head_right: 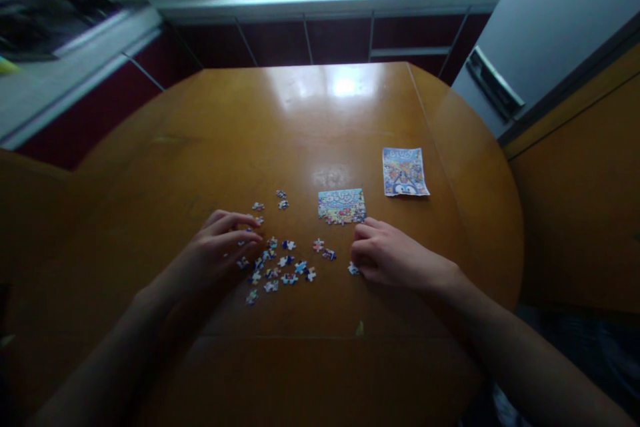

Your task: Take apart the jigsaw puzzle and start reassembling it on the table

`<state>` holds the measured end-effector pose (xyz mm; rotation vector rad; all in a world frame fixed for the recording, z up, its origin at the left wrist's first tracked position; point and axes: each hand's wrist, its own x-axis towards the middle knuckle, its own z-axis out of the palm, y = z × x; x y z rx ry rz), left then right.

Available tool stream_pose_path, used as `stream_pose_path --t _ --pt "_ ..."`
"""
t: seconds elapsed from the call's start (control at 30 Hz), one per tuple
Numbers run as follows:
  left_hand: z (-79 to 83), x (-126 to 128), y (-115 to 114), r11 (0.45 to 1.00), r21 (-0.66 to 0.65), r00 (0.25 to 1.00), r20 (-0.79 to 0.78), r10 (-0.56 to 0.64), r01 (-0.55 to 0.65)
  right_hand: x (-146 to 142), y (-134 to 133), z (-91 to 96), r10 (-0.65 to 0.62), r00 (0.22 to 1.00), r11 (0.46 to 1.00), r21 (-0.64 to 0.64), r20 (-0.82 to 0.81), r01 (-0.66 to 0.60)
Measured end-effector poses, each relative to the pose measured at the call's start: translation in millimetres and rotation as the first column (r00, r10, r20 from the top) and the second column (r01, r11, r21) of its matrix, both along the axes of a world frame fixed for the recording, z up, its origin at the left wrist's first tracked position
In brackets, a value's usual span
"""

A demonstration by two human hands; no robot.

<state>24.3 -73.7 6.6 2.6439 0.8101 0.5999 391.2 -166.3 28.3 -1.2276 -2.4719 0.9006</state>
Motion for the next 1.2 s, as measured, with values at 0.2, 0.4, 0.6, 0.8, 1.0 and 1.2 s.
stream_pose_path --t 0.2,0.4,0.6,0.8,1.0,1.2 --pt "1.3 0.6 -0.5 1.000 0.001 1.000 0.001 -0.004 0.004 -5.0 1.3 -1.5 -0.022 1.000 0.999 0.027 0.018 0.021" --pt "3.3 2.7 -0.6 1.000 -0.003 1.000 0.016 -0.007 0.007 -6.8 4.5 0.1 -0.053 0.998 0.995 0.083 0.023 0.051" --pt "3.7 1.1 -1.5 1.000 -0.002 1.000 0.017 -0.010 0.010 -13.2 18.3 5.1 -0.066 0.996 0.970 0.237 0.055 0.051" --pt "3.1 -0.3 -2.3 1.000 -0.011 1.000 0.016 -0.009 0.010 -27.9 46.7 -5.0 -0.134 0.981 0.935 0.345 0.142 0.078" --pt "2.1 -2.3 -0.9 1.000 -0.006 1.000 0.003 -0.013 0.013 -43.5 58.2 -20.0 -0.211 0.973 0.916 0.367 0.089 0.165" --pt "1.0 -1.5 -0.9 1.000 -0.010 1.000 -0.002 0.000 0.000 -47.1 58.9 -22.4 -0.216 0.972 0.921 0.350 0.091 0.172"
